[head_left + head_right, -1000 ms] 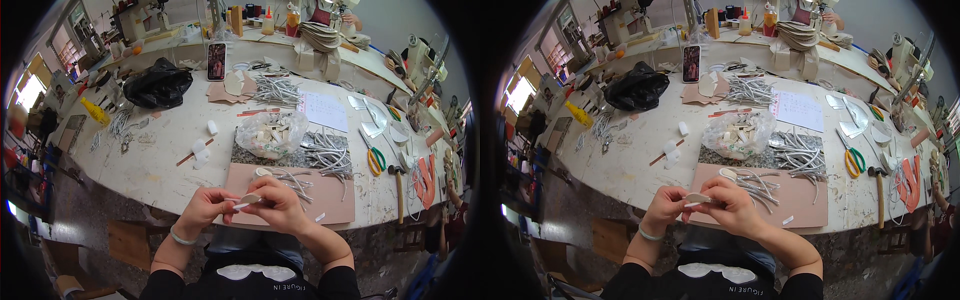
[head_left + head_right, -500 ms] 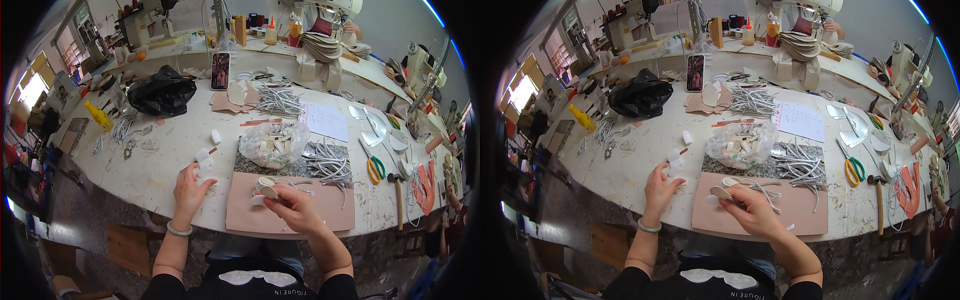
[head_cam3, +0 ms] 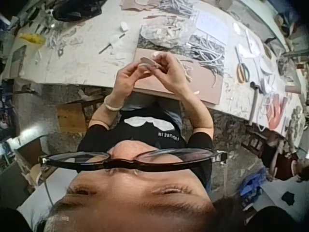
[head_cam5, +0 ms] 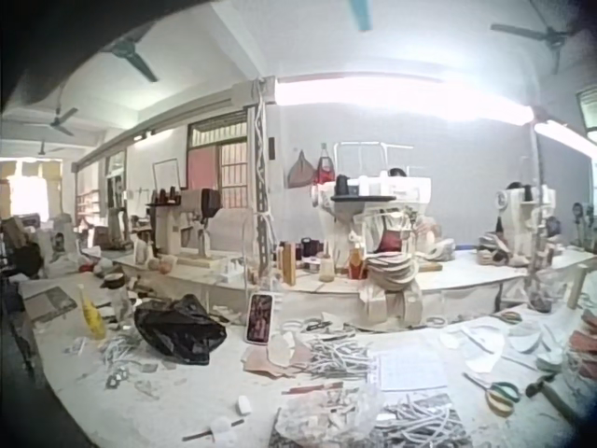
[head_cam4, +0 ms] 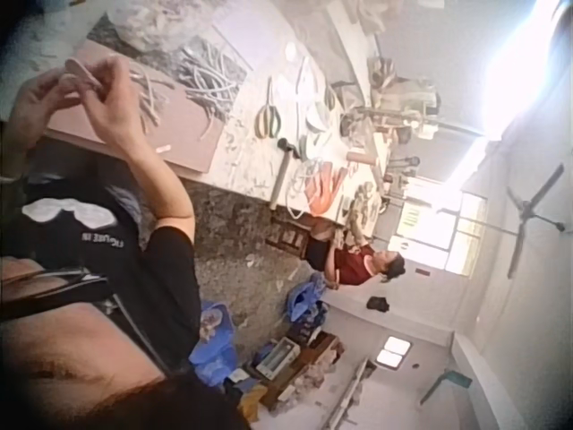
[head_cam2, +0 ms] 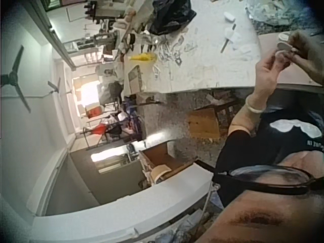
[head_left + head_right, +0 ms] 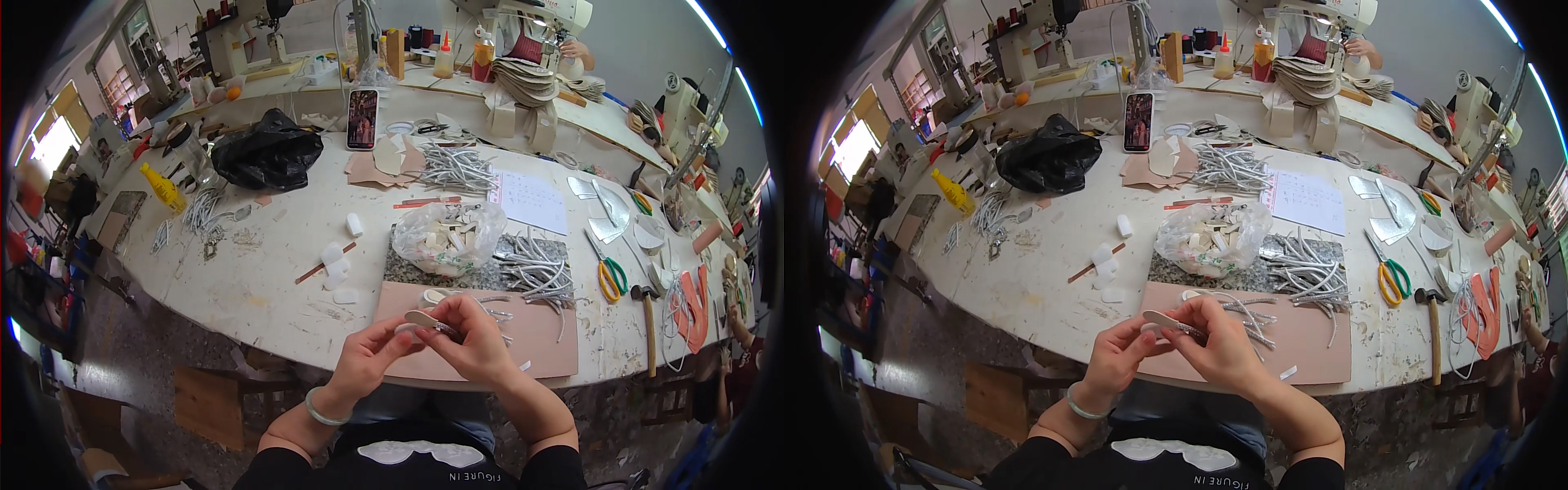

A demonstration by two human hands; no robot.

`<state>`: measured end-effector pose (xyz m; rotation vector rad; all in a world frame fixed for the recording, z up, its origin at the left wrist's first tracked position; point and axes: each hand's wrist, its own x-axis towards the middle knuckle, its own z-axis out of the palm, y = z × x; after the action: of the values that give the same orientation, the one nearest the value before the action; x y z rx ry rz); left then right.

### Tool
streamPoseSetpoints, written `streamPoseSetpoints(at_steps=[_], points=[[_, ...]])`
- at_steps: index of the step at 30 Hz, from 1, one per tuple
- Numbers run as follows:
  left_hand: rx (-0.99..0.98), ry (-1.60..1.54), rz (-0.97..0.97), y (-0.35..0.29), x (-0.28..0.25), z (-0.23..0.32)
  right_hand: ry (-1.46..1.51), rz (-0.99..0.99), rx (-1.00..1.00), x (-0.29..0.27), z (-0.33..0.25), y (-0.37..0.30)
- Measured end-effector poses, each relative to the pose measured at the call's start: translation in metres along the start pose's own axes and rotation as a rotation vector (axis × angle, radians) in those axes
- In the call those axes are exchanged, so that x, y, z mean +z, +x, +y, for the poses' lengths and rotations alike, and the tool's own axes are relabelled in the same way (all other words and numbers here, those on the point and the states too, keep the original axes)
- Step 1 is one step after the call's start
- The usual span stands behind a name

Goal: The person assembles small decorative items by attaching silver beaded strips to white foam pieces. They pick up a foam piece, apply adhesive, and press a beaded strip onto it, repeating the process for multiple units. The finished items are placed on a pink mat on the table.

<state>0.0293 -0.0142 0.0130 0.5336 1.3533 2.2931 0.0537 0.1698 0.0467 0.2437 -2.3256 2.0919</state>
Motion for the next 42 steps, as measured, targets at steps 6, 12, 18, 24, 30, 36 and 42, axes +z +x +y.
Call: streamPoseSetpoints(at_steps=[6,12,18,24,30,36,42], points=[[0.022,-0.073,0.301,0.007,-0.001,0.01,-0.141,-0.031,0.053,-0.006,-0.012,-0.004],[0.008,-0.155,0.375,0.01,-0.004,0.021,-0.02,-0.047,0.007,-0.016,-0.01,-0.009],[-0.108,-0.274,0.321,0.014,-0.002,0.03,0.179,-0.109,0.183,-0.02,-0.019,-0.012],[-0.117,-0.269,0.256,0.016,0.004,0.032,-0.007,0.006,-0.093,-0.017,-0.011,-0.01],[-0.12,-0.222,0.153,0.015,0.008,0.031,-0.334,0.07,-0.18,-0.019,-0.012,-0.012],[-0.1,-0.193,0.069,0.014,0.008,0.028,-0.383,0.064,-0.259,-0.02,-0.015,-0.012],[-0.124,-0.099,0.054,0.013,0.009,0.03,-0.357,0.098,-0.305,-0.02,-0.019,-0.009]])
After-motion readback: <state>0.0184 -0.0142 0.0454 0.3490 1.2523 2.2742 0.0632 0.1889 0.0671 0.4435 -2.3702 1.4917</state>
